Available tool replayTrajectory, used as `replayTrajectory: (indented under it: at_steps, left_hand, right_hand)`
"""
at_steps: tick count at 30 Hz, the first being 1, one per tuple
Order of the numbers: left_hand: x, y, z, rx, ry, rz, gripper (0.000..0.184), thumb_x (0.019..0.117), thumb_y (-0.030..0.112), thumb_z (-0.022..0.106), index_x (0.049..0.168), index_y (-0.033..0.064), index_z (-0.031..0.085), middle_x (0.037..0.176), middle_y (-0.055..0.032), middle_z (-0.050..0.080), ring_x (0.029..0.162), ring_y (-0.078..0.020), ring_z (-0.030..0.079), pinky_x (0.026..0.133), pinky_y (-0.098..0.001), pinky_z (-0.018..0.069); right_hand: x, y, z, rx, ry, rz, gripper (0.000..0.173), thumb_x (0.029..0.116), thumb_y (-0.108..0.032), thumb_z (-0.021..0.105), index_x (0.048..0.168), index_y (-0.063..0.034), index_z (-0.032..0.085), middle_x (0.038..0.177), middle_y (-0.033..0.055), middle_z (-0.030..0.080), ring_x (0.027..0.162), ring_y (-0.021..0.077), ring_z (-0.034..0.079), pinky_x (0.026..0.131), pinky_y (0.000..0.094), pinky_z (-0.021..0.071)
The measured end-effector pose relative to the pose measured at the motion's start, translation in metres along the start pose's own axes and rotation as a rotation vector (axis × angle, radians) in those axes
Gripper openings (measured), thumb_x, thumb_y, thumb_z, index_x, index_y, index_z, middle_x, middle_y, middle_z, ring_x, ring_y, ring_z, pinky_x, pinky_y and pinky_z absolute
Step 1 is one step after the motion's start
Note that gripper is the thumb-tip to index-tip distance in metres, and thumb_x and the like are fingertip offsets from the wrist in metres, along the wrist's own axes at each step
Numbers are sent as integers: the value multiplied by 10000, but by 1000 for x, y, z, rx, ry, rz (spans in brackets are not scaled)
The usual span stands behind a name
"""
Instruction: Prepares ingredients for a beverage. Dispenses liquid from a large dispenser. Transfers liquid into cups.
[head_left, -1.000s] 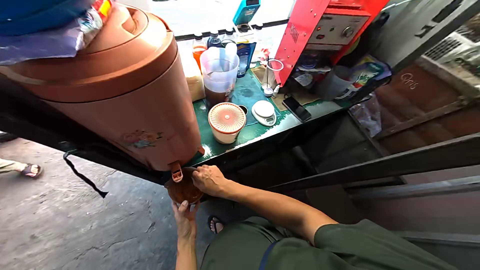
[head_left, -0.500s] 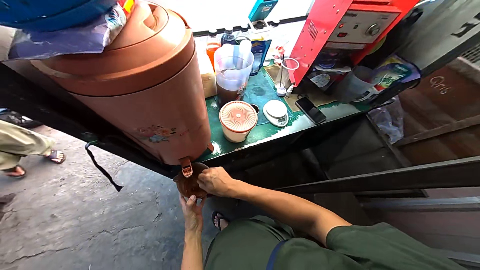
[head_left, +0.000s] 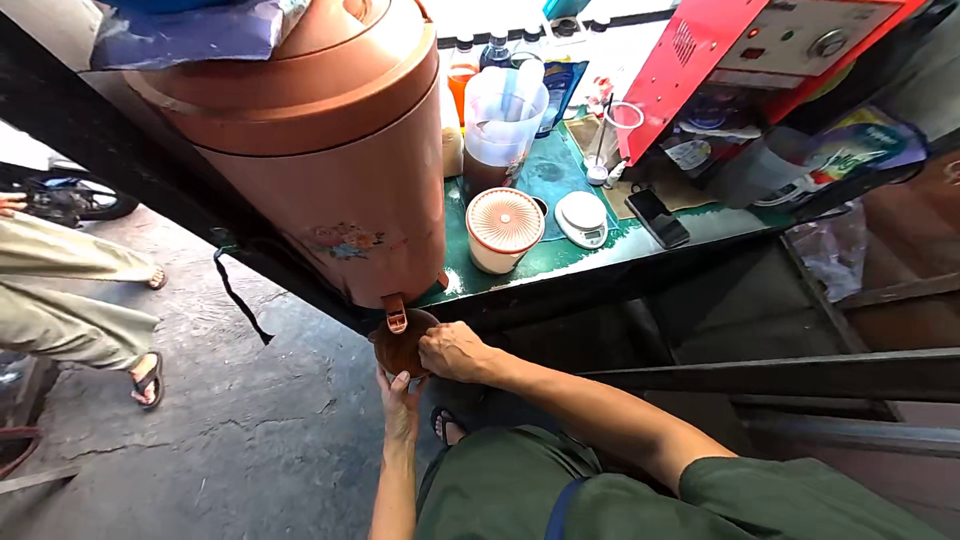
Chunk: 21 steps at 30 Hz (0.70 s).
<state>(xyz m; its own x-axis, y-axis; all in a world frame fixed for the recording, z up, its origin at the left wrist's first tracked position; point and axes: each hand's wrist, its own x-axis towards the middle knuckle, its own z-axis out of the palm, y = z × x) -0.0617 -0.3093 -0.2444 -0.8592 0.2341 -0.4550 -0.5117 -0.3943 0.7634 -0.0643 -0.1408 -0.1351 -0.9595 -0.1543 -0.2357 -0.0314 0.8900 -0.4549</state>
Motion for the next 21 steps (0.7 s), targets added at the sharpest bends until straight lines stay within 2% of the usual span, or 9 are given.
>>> replayTrajectory:
  at_steps: [2, 4, 6, 8, 10, 13, 15, 18, 21]
  left_hand:
    - [0, -1, 0, -2, -6, -5, 1358, 574, 488, 873, 1633, 217, 67, 1568, -199, 361, 1334, -372, 499, 968, -583, 525]
    - [-2, -1, 1, -11, -7, -13, 1354, 575, 478, 880, 1632, 218, 76, 1575, -198, 354, 1344, -376, 489, 974, -579, 524]
    - [-2, 0, 1, -19, -3, -15, 1351, 573, 470, 878, 1633, 224, 78, 1584, -195, 344, 1359, -378, 476, 981, -582, 519]
    - [-3, 0, 0, -17, -4, -12, 1358, 578, 477, 876, 1636, 224, 63, 1596, -196, 327, 1374, -382, 462, 990, -594, 511]
    - [-3, -1, 1, -12, -5, -10, 1343, 591, 475, 862, 1636, 219, 57, 1596, -196, 323, 1371, -377, 463, 987, -594, 510]
    - [-3, -3, 1, -14, -5, -12, 1342, 591, 465, 868, 1636, 221, 61, 1591, -198, 327, 1363, -380, 468, 983, -592, 513]
    - [-2, -2, 0, -18, 1, -17, 1366, 570, 473, 880, 1638, 236, 63, 1600, -195, 320, 1371, -383, 462, 987, -596, 511]
    - [-2, -1, -2, -14, -2, -17, 1373, 572, 487, 875, 1637, 226, 50, 1593, -203, 325, 1369, -383, 463, 988, -593, 510]
    - [-1, -1, -2, -18, -6, -16, 1358, 587, 472, 872, 1637, 231, 45, 1594, -203, 321, 1372, -385, 459, 991, -597, 507]
  right_hand:
    - [0, 2, 1, 40, 38, -18, 376, 1058, -250, 446, 1017, 34, 690, 1032, 229, 709, 1030, 397, 691, 852, 575, 519]
    - [7, 8, 2, 46, 118, 80, 386, 1061, -271, 450, 1037, 16, 707, 1048, 219, 720, 1040, 387, 698, 858, 567, 533]
    - [8, 9, 2, -1, 94, 117, 371, 1054, -251, 442, 1060, 19, 696, 1075, 228, 711, 1065, 395, 688, 863, 567, 534]
    - [2, 2, 0, -18, -3, 28, 357, 1047, -224, 441, 1045, 41, 679, 1071, 246, 699, 1061, 414, 679, 856, 589, 522]
    - [-1, 0, -1, 2, -8, -64, 356, 1048, -226, 448, 990, 40, 677, 1013, 236, 702, 1009, 406, 689, 821, 585, 516]
    - [8, 7, 0, 33, 104, 52, 390, 1068, -267, 444, 1036, 18, 708, 1040, 224, 718, 1029, 393, 698, 851, 574, 534]
    - [9, 6, 1, -12, 106, 108, 371, 1058, -244, 434, 1043, 18, 697, 1060, 227, 712, 1051, 397, 692, 850, 568, 539]
    - [0, -7, -4, -31, -50, -7, 344, 1038, -213, 448, 1018, 49, 670, 1054, 247, 696, 1050, 419, 675, 842, 593, 509]
    - [5, -3, -4, 33, 49, -1, 376, 1053, -254, 456, 995, 26, 700, 1013, 225, 717, 1004, 396, 700, 824, 588, 522]
